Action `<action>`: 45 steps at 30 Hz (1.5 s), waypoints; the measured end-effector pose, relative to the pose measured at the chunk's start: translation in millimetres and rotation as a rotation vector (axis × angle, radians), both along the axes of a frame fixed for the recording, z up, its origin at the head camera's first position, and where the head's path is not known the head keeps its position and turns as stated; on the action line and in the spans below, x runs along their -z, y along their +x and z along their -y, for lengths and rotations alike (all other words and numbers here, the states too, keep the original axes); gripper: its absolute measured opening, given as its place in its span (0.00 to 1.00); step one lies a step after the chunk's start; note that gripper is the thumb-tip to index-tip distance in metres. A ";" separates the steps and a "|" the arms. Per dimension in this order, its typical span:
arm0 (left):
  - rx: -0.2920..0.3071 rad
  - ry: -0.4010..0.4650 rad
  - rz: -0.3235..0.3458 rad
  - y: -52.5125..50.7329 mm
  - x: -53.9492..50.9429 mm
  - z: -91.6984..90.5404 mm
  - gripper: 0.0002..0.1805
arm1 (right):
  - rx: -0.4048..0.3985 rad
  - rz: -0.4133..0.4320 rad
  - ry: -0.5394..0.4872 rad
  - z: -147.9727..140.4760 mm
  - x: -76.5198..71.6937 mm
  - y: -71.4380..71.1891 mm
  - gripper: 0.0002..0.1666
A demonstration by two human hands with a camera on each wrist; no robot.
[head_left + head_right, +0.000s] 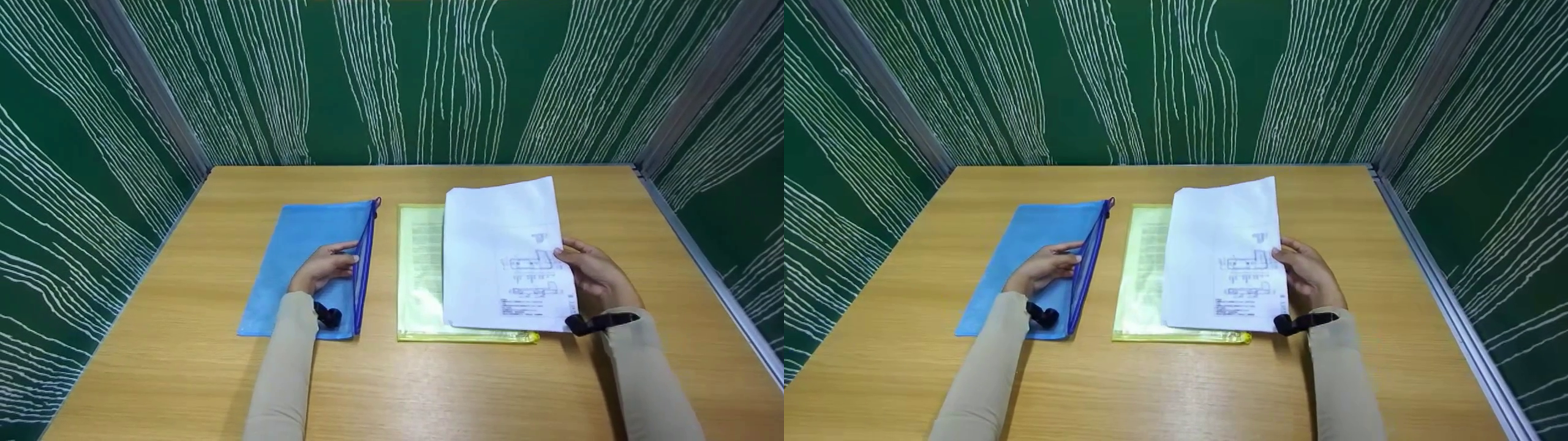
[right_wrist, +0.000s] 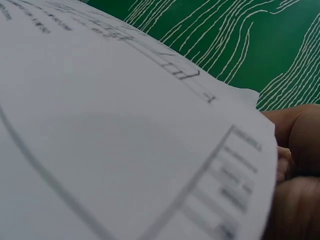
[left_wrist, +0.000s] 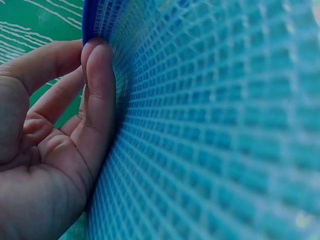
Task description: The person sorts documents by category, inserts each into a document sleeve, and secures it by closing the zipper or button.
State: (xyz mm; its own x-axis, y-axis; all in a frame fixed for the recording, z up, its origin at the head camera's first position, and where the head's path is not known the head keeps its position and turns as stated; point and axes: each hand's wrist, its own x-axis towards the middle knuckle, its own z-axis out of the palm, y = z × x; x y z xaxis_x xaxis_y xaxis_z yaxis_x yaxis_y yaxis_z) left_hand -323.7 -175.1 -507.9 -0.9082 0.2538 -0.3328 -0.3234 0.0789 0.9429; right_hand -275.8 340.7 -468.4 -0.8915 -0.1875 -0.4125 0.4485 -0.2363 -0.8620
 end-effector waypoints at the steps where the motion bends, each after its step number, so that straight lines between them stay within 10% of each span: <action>1: -0.004 0.006 0.001 0.0 0.0 -0.2 0.30 | -0.006 -0.012 0.006 1.6 1.1 -0.7 0.17; 45: -0.003 0.197 -0.005 -4.4 6.2 -48.8 0.30 | -0.135 -0.095 -0.088 81.0 0.9 -17.6 0.33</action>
